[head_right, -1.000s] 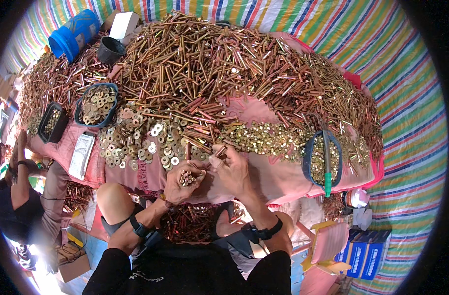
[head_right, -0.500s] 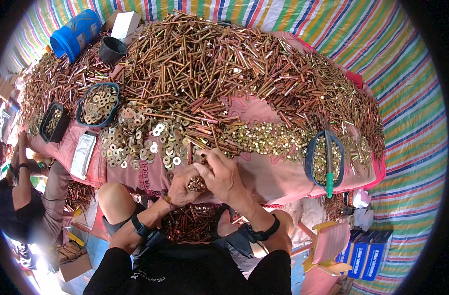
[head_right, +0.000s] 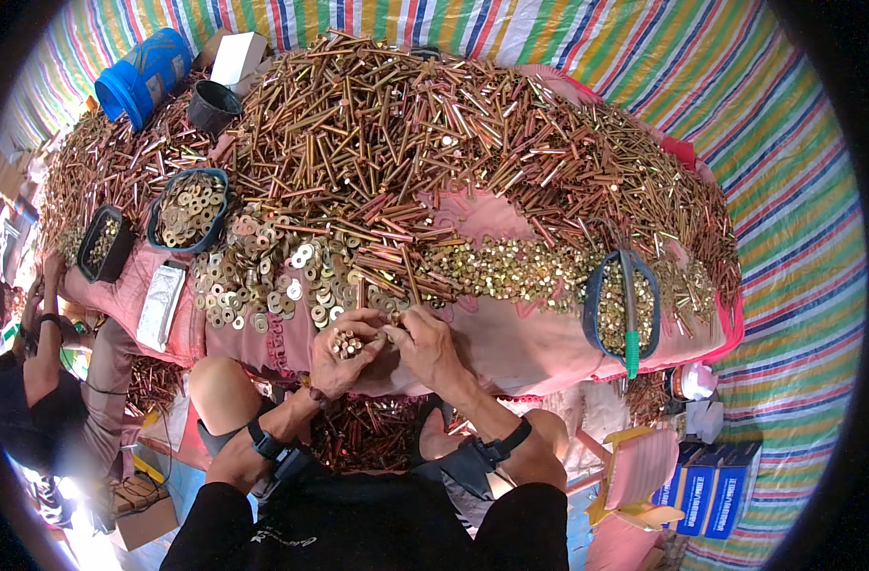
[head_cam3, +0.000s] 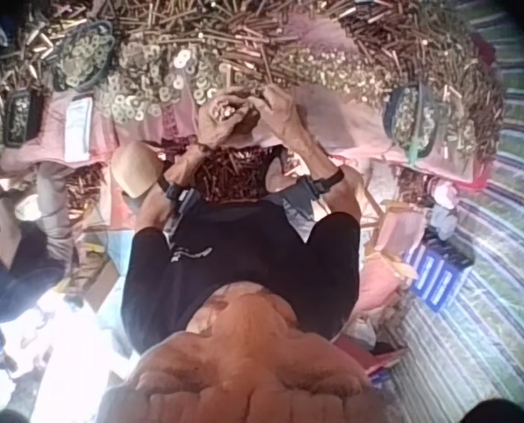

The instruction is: The person picks up metal rods and slides several flat metal washers onto them by hand. They pick up individual washers from a large pile on the table and add them to the rods before holding the assembled units.

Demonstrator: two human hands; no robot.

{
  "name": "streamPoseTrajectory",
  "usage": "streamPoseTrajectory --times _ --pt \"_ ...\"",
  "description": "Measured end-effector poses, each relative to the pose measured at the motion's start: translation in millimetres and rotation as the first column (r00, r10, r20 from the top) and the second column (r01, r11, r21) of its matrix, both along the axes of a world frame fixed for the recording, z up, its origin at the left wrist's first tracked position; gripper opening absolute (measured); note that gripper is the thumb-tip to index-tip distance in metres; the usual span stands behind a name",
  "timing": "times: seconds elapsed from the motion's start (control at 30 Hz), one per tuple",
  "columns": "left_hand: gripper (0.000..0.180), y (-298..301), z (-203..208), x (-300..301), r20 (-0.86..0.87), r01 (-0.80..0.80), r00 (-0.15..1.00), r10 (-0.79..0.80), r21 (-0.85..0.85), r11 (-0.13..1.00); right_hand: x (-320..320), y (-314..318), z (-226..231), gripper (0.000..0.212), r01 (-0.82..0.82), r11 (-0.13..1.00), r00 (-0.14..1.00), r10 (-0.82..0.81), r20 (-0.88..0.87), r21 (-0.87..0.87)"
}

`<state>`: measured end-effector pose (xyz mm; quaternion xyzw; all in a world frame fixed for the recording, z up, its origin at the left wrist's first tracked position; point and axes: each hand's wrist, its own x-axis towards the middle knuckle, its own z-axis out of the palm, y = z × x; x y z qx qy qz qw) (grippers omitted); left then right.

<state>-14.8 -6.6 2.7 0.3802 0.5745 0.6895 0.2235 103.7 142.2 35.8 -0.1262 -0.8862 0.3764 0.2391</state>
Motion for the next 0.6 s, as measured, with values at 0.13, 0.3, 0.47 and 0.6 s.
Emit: streamPoseTrajectory --times 0.13,0.3,0.47,0.6 --pt "0.019 4.4 -4.4 4.1 0.109 -0.058 0.993 0.053 0.049 0.997 8.9 -3.2 -13.4 0.014 -0.003 0.998 1.0 0.003 -0.003 0.057" --pt "0.018 2.5 -2.7 0.4 0.2 -0.029 0.98 0.016 0.062 0.998 7.7 -2.9 -6.1 0.015 -0.008 1.0 1.0 0.008 0.023 0.029" --pt "0.019 4.5 1.1 0.3 0.12 0.009 0.993 -0.018 0.072 0.997 8.6 -2.9 -4.6 0.021 0.036 0.999 0.988 -0.041 0.151 0.038" --pt "0.021 5.8 4.0 3.2 0.044 0.02 0.999 -0.02 0.004 1.0 6.7 -4.9 -8.0 0.033 0.009 0.999 0.999 -0.011 0.044 0.046"
